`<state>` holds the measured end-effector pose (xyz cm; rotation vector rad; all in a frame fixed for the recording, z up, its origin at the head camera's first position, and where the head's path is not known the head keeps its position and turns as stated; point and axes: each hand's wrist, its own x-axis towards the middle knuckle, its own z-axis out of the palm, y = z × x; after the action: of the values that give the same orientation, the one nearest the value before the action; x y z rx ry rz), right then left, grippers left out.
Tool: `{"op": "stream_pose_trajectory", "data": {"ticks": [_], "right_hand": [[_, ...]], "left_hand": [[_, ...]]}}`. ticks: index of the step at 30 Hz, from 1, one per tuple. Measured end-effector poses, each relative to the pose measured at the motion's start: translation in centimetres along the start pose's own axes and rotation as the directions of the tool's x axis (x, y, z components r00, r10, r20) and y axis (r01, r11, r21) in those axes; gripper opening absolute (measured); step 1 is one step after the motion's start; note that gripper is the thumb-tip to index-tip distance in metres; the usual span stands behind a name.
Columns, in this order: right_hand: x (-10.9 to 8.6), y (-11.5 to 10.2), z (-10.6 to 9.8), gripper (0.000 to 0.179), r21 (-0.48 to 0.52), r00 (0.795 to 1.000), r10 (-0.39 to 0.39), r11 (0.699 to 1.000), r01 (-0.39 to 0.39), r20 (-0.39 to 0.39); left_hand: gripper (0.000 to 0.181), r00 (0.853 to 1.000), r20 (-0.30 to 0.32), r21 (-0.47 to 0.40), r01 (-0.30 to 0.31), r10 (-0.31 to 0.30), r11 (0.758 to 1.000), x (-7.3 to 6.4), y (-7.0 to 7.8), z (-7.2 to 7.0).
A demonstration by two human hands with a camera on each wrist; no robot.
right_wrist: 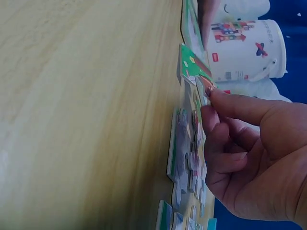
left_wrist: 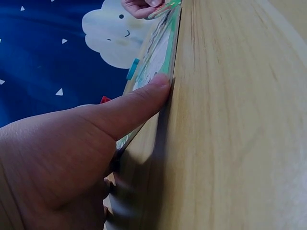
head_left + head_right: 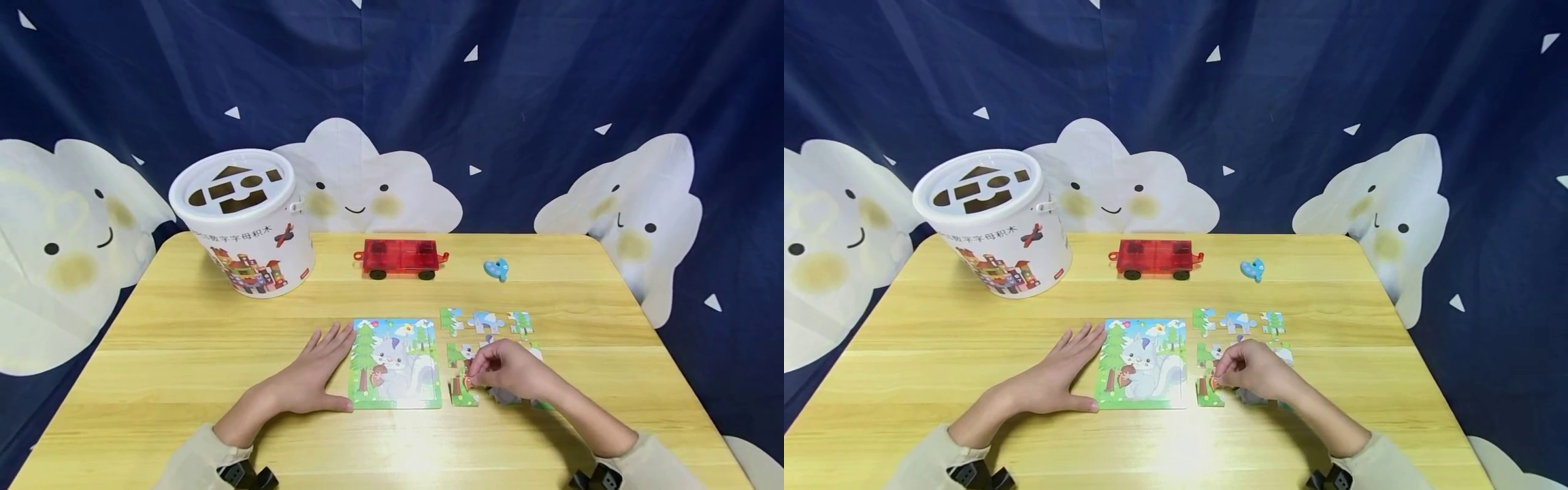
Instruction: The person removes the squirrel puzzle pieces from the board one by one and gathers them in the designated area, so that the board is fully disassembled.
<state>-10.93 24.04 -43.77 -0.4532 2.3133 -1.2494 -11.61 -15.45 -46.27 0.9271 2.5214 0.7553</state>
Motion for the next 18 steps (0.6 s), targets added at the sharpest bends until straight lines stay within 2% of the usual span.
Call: {"op": "stream_pose_trajectory", "data": {"ticks": [6, 12, 18], "right_hand": [[0.1, 0.1, -0.1, 0.008, -0.088, 0.999, -0.006, 0.996, 0.003, -0.037], [0.3, -0.1, -0.4, 0.008, -0.101, 0.999, -0.01, 0.995, 0.006, -0.039], [0.3, -0.2, -1.2, 0.005, -0.15, 0.995, -0.078, 0.986, 0.069, -0.056]], "left_hand": [[0.114, 1.0, -0.005, 0.002, 0.005, -0.005, 1.0, -0.1, -0.1, -0.1], [0.115, 1.0, -0.007, 0.009, 0.012, -0.012, 1.0, -0.3, -0.3, 0.0], [0.116, 1.0, -0.011, -0.001, 0.015, -0.015, 1.0, -0.3, -0.5, 0.1]]}}
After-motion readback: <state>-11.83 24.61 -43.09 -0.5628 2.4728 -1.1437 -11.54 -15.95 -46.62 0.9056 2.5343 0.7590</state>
